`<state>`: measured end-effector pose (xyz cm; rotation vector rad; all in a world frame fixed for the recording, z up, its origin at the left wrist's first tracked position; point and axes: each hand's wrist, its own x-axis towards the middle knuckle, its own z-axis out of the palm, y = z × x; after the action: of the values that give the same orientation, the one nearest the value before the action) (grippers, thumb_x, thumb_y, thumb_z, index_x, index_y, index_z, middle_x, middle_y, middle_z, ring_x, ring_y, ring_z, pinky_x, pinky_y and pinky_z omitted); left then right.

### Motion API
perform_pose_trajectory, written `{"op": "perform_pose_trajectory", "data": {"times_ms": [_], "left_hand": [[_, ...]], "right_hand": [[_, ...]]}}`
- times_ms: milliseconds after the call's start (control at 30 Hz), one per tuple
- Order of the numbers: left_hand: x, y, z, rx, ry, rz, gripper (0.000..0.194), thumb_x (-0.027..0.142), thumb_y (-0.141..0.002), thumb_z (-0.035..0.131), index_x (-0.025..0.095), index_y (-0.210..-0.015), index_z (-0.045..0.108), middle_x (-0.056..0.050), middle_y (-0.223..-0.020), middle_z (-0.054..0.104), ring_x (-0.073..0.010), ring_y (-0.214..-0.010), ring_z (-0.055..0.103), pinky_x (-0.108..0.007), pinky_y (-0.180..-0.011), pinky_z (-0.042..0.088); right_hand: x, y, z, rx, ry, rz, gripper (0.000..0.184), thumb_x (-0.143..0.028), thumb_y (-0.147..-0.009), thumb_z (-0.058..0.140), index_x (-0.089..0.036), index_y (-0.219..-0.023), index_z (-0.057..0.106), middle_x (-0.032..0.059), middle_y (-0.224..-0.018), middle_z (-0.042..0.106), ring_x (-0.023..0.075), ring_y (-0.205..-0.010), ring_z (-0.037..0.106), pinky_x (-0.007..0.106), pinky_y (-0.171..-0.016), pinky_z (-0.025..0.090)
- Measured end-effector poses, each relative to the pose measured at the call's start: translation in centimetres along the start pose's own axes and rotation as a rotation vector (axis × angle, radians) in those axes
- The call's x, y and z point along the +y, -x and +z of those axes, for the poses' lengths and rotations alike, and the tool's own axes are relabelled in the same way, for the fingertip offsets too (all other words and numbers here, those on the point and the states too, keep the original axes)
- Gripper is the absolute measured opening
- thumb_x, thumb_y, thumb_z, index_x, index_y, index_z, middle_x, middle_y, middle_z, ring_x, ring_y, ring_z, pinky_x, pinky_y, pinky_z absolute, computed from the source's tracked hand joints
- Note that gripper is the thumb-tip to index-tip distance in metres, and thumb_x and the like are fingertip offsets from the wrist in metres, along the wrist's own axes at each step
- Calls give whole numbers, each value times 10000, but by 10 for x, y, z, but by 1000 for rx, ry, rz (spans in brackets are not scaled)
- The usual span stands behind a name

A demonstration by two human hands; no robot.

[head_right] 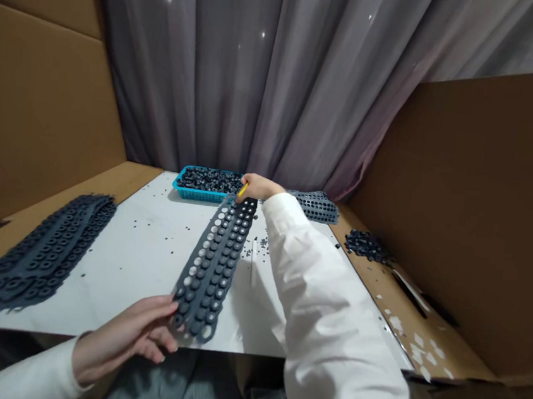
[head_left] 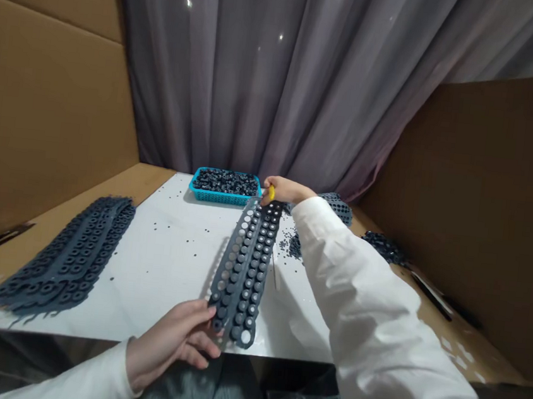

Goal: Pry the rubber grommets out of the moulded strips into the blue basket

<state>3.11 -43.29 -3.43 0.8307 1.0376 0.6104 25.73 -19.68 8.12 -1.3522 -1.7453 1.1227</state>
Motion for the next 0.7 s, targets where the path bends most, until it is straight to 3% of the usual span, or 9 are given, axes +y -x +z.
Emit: {"op": "perform_pose_trajectory", "data": {"times_ms": [67, 133, 267, 333, 400, 500, 600, 700], "left_hand": [[2, -17, -4, 59, -269, 73, 422, 566, -684, 629, 157, -693, 526, -54, -724, 656, -95, -387, 532, -190, -327, 328], [7, -32, -14, 186, -530, 179, 418, 557, -724, 563, 169, -605, 463, -26, -609, 614, -79, -312, 435, -208, -332, 271], [16, -36, -38, 512, -1190, 354, 413, 490, -794, 494, 187, -524, 416, -9, -496, 501, -157, -487, 525, -253, -484, 316], [20, -26, -43, 586, -1384, 409, 381, 482, -802, 501, 187, -567, 451, -18, -554, 525, -179, -561, 537, -273, -534, 326], [23, -17, -42, 530, -1462, 519, 291, 427, -821, 510, 186, -658, 490, -24, -651, 562, -189, -636, 548, -290, -596, 364], [28, -17, -30, 347, -1465, 745, 111, 286, -840, 519, 182, -807, 542, -40, -828, 595, -202, -804, 552, -322, -740, 409], [32, -35, -15, 193, -1444, 807, 103, 218, -827, 541, 179, -914, 580, -55, -909, 602, -215, -889, 542, -342, -798, 429], [33, -55, -8, 90, -1440, 784, 158, 205, -794, 582, 170, -946, 607, -70, -933, 598, -227, -923, 541, -356, -826, 442]], "right_hand": [[-2, -17, 23, 63, 72, -38, 365, 44, -383, 725, -172, -528, 470, -95, -470, 503, 74, -494, 449, 200, -527, 336], [3, -26, 49, 137, 116, -79, 319, -17, -456, 741, -160, -526, 465, -86, -492, 500, 64, -521, 445, 204, -581, 342], [20, -23, 85, 271, 103, -148, 296, -159, -630, 718, -173, -616, 423, -64, -587, 537, 68, -573, 474, 209, -648, 353], [30, -7, 90, 301, 68, -163, 247, -265, -747, 644, -190, -678, 419, -49, -596, 563, 89, -572, 497, 216, -639, 373], [41, 22, 89, 284, 14, -166, 232, -396, -866, 475, -197, -752, 440, -37, -577, 582, 102, -534, 515, 221, -603, 395], [63, 84, 93, 195, -176, -163, 416, -543, -899, 299, -191, -896, 520, -38, -502, 563, 113, -438, 471, 223, -501, 381], [86, 145, 109, 288, -209, -97, 489, -554, -884, 351, -171, -767, 631, -29, -475, 492, 114, -475, 464, 225, -498, 369], [103, 179, 124, 317, -249, 10, 401, -506, -847, 477, -168, -709, 642, -15, -522, 531, 113, -500, 488, 224, -494, 379]]}}
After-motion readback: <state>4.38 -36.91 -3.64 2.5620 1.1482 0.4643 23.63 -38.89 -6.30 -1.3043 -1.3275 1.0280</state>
